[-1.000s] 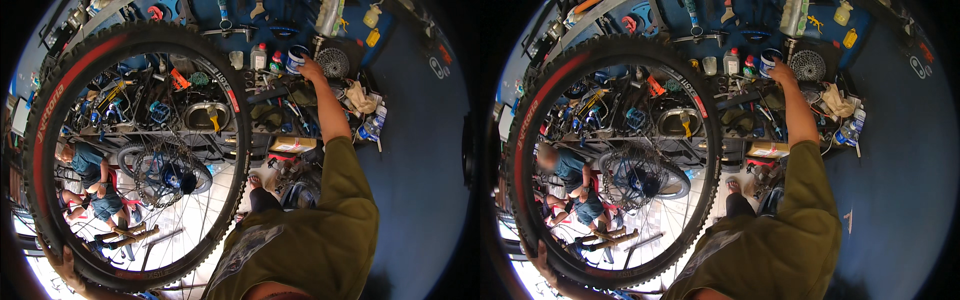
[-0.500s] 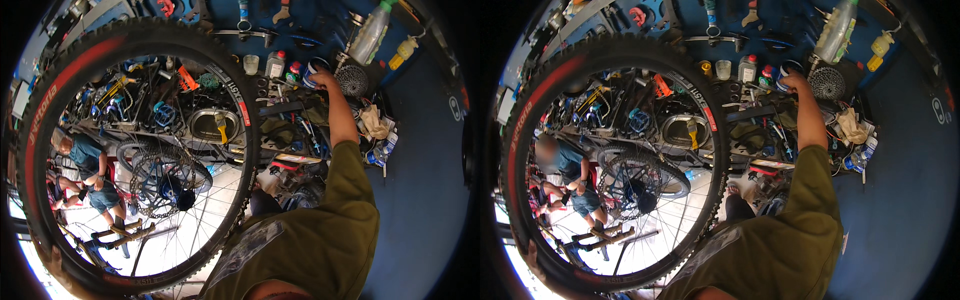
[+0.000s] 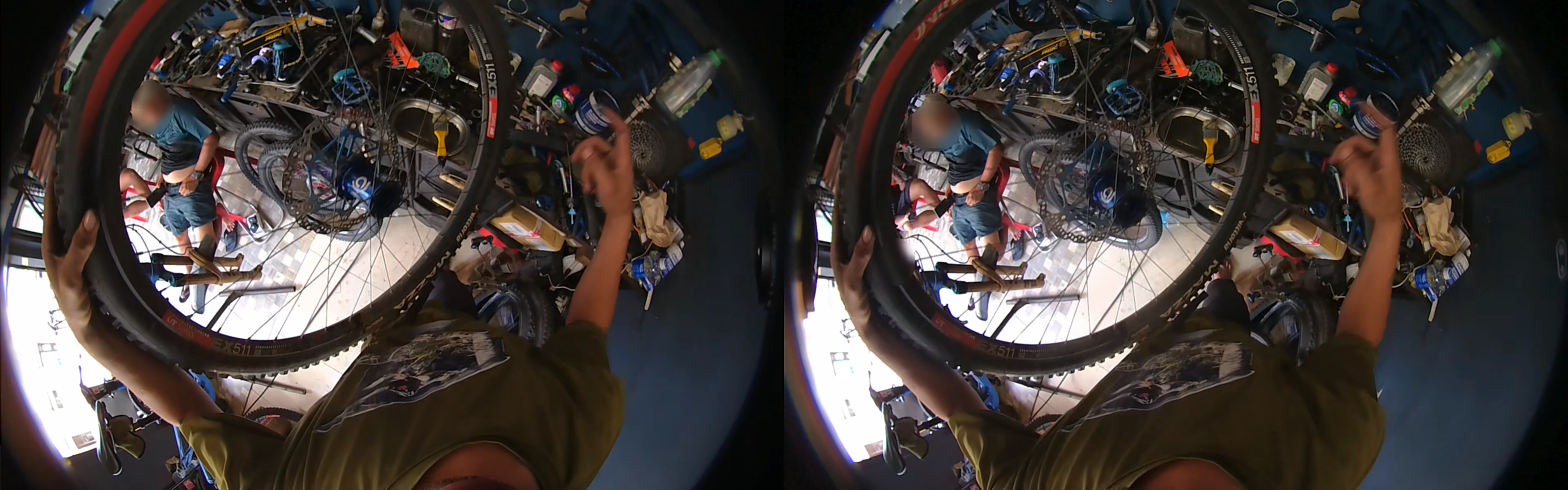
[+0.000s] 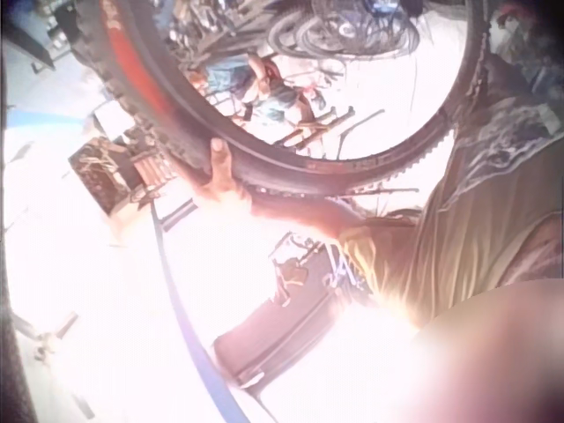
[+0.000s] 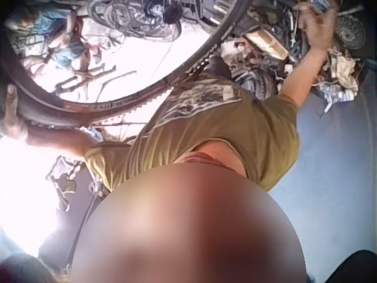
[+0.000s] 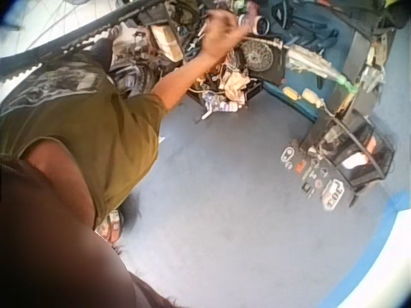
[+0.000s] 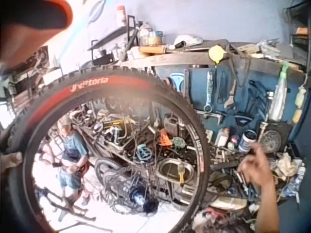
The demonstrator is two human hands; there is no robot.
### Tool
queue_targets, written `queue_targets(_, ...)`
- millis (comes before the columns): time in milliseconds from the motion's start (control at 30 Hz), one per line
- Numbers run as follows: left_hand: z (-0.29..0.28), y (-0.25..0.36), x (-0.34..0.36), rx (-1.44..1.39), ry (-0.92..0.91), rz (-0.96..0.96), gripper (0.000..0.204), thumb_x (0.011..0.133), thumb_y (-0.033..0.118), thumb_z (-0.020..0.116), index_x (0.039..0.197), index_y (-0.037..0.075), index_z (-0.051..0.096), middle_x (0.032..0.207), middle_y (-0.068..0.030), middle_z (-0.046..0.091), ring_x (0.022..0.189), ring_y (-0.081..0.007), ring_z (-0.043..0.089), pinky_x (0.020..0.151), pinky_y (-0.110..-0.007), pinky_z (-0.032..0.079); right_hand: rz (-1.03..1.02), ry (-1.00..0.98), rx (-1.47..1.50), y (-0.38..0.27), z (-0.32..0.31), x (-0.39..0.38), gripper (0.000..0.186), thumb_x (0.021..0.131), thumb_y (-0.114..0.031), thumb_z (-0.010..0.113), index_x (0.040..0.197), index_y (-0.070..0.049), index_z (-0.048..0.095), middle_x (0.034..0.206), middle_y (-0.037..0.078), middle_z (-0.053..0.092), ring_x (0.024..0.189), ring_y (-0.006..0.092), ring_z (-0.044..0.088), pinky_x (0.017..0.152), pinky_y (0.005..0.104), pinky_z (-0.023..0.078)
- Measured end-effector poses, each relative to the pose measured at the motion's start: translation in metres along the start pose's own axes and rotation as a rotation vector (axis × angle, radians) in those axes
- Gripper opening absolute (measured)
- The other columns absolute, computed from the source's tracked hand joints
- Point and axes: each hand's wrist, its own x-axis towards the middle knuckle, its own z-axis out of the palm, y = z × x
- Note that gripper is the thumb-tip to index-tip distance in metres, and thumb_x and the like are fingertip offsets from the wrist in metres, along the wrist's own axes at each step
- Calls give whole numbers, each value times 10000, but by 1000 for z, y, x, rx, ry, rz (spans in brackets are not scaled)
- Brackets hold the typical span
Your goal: The person cleans the rear derailleur of a bicycle with a cloth, then removes the rear wheel. They apply lubricant to a small component and use a tool to adjust the wheel's hub area before reattaching the wheel to the frame.
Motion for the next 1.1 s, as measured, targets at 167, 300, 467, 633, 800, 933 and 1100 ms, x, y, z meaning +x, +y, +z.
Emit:
queue_targets(167,16,21,-6,59,-17,120,737,890,229,739,1520,7,426,1489,-180,490,1356,-274,504,1156,-386,359,-112,-519,-356,-71,102,-57,246,842,-93,705,1083,-106,658,1241,71,703,600,151,662,532,274,517)
queue_targets(300,16,31,-8,199,6,266,699,898,286,739,1497,37,478,1532,-156,446,1391,-273,470,1163,-399,353,-297,-613,-765,-77,148,-62,537,833,-110,690,1350,-222,597,1030,71,744,585,240,671,543,353,534)
queue_targets(467,7,35,-14,367,-14,367,712,900,320,749,1496,37,480,1510,-182,485,1370,-282,504,1154,-396,368,-377,-651,-960,-75,165,-59,613,847,-180,660,1438,-259,516,749,115,669,595,331,672,557,475,535)
queue_targets(633,10,33,-19,171,-63,313,720,912,298,750,1509,23,454,1460,-208,531,1339,-282,533,1136,-393,385,-226,-754,-716,-46,174,-63,653,884,-176,635,1496,-214,412,799,126,690,542,289,644,510,435,508)
queue_targets(800,10,29,-24,107,-61,282,726,914,291,752,1509,11,446,1436,-213,551,1318,-282,548,1123,-382,397,521,-917,466,-46,161,-66,650,957,-162,583,1538,-128,294,804,111,683,460,77,507,438,228,384)
queue_targets(933,11,28,-24,100,-62,271,725,911,290,756,1506,9,450,1435,-210,551,1308,-279,557,1113,-374,407,270,-763,74,-52,159,-81,677,931,-152,607,1545,-178,323,819,132,693,481,159,573,464,304,456)
queue_targets(1100,9,28,-18,138,-63,270,723,904,283,764,1501,10,459,1429,-209,556,1299,-276,565,1113,-375,409,-356,-530,-905,-53,182,-85,684,891,-174,663,1527,-274,432,794,113,706,530,303,652,548,418,539)
